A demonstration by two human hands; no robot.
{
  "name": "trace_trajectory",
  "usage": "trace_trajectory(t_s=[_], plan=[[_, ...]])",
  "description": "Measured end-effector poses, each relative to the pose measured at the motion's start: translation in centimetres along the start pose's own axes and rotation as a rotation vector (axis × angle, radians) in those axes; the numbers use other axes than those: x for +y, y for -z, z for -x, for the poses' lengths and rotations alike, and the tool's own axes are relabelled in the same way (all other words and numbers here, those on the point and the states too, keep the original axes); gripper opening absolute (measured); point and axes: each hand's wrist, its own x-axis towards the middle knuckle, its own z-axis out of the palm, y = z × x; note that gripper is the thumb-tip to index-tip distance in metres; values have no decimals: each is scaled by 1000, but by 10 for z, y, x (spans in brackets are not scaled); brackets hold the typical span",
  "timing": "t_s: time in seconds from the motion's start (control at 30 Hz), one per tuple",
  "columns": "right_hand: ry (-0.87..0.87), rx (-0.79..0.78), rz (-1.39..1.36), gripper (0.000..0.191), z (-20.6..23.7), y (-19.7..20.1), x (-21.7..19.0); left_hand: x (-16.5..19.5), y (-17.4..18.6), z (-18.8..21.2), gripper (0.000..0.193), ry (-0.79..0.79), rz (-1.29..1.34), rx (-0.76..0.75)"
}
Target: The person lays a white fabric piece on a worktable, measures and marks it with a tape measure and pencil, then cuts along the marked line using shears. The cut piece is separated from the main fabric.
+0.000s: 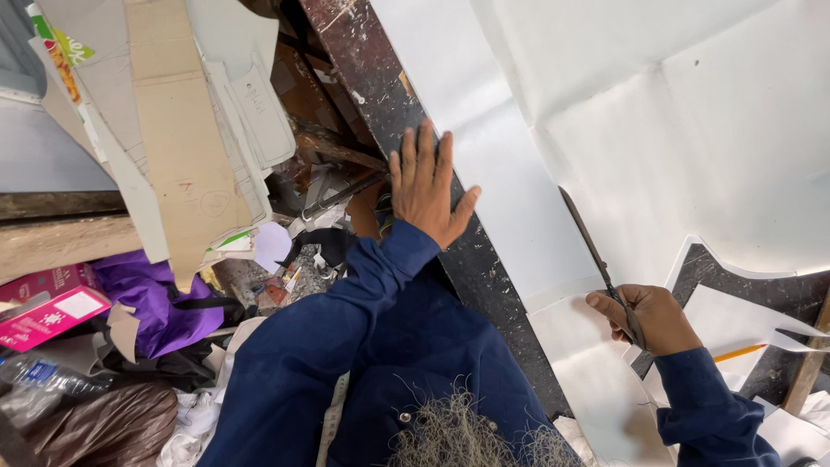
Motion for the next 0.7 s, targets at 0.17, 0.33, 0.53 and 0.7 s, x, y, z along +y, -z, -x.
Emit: trace_trajectory(t_s=[0.17,0.33,0.53,0.7], plan=[[18,1,43,60,6,-1,1,-1,-10,-35,94,21,-118,-14],[48,-11,-59,63,9,4,-17,8,-5,-44,102,91,-152,-179],[30,8,10,63,1,6,-37,11,-2,-42,103,81,-159,-184],[88,5,-16,60,-1,6,-41,9,-5,-42,102,70,-155,-157]])
